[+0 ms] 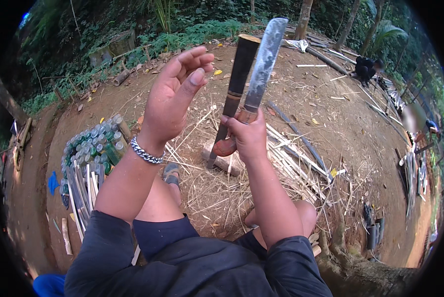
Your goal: The person shaves a wooden strip by hand using a machete while holding the wood against a wooden block on the ground.
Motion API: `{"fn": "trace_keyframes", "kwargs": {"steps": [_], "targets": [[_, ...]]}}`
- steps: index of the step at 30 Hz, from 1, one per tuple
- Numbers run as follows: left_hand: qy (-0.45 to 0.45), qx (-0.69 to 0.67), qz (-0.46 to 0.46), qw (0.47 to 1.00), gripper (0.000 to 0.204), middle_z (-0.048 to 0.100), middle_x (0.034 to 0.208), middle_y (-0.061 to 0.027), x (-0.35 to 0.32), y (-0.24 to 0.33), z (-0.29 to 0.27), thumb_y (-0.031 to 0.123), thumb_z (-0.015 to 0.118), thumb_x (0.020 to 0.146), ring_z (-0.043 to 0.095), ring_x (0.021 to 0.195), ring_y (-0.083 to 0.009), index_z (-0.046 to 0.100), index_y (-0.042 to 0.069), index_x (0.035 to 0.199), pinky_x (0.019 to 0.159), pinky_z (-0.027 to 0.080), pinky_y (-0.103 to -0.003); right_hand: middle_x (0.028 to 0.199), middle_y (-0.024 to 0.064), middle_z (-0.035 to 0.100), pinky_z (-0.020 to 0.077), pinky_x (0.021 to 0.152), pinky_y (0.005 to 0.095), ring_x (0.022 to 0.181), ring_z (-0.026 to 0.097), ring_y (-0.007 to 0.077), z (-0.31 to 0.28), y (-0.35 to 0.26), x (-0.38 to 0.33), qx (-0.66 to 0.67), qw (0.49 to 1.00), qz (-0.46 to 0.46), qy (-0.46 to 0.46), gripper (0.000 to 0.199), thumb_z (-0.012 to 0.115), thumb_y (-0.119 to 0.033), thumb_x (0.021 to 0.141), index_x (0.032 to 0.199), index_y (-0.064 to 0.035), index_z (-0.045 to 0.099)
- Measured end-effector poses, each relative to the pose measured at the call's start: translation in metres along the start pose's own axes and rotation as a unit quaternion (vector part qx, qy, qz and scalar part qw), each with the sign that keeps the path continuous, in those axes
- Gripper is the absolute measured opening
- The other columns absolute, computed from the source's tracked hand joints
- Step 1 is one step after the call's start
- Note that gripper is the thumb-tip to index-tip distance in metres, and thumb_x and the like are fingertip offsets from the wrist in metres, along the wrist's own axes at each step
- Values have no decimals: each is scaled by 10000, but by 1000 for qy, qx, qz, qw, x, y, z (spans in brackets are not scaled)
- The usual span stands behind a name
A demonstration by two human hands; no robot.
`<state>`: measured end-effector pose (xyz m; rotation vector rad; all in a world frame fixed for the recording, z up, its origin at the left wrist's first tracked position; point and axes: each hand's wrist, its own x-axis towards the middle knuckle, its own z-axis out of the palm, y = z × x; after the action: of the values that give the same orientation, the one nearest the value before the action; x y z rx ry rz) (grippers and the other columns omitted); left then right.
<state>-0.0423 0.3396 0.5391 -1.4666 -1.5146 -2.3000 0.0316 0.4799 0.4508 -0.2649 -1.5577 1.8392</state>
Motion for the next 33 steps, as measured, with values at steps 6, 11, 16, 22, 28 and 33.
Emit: {"fn": "trace_keyframes", "kwargs": {"steps": [6, 11, 16, 22, 28, 33], "targets": [[-26, 93, -34, 995, 297, 672, 879, -67, 23, 10, -12, 193, 649, 914, 648, 816, -137, 584, 1, 1130, 794, 521, -284, 799, 41, 610, 466, 524, 235, 591, 553, 84, 36, 11, -5, -12, 999, 26, -43, 417, 791, -77, 731, 1014, -29, 488], [55, -8, 18, 998, 211, 651, 843, -67, 20, -4, -55, 241, 587, 952, 647, 791, -157, 590, 30, 962, 733, 530, -286, 877, 67, 671, 471, 525, 247, 587, 558, 88, -5, 22, -30, -92, 993, 58, -39, 298, 698, -88, 817, 1028, -6, 503], [129, -81, 47, 987, 224, 515, 707, -7, 25, -7, -95, 271, 550, 972, 526, 634, -121, 563, 47, 981, 589, 458, -266, 712, 37, 550, 445, 487, 260, 539, 543, 111, -74, 66, -78, -154, 976, 152, -8, 207, 606, -36, 783, 955, -14, 492], [181, -51, 125, 974, 267, 442, 720, 9, 36, 49, -103, 271, 499, 996, 420, 647, -97, 548, 15, 1054, 608, 383, -258, 710, 50, 533, 455, 536, 281, 591, 537, 131, -111, 89, -93, -117, 967, 218, 62, 213, 530, -15, 773, 980, 0, 484], [224, -6, 169, 960, 215, 423, 760, -18, 37, 106, -124, 218, 484, 999, 409, 682, -123, 514, 12, 1054, 634, 386, -285, 897, 88, 556, 507, 517, 304, 609, 551, 137, -97, 77, -81, 97, 971, 206, 71, 419, 576, -15, 842, 1190, -44, 344], [245, -18, 179, 953, 212, 411, 769, -20, 30, 97, -128, 229, 468, 1005, 406, 682, -131, 499, 24, 1048, 640, 384, -300, 821, 64, 517, 479, 485, 291, 554, 523, 133, -103, 90, -82, 21, 980, 181, 76, 452, 563, 8, 826, 1208, -30, 324]]}}
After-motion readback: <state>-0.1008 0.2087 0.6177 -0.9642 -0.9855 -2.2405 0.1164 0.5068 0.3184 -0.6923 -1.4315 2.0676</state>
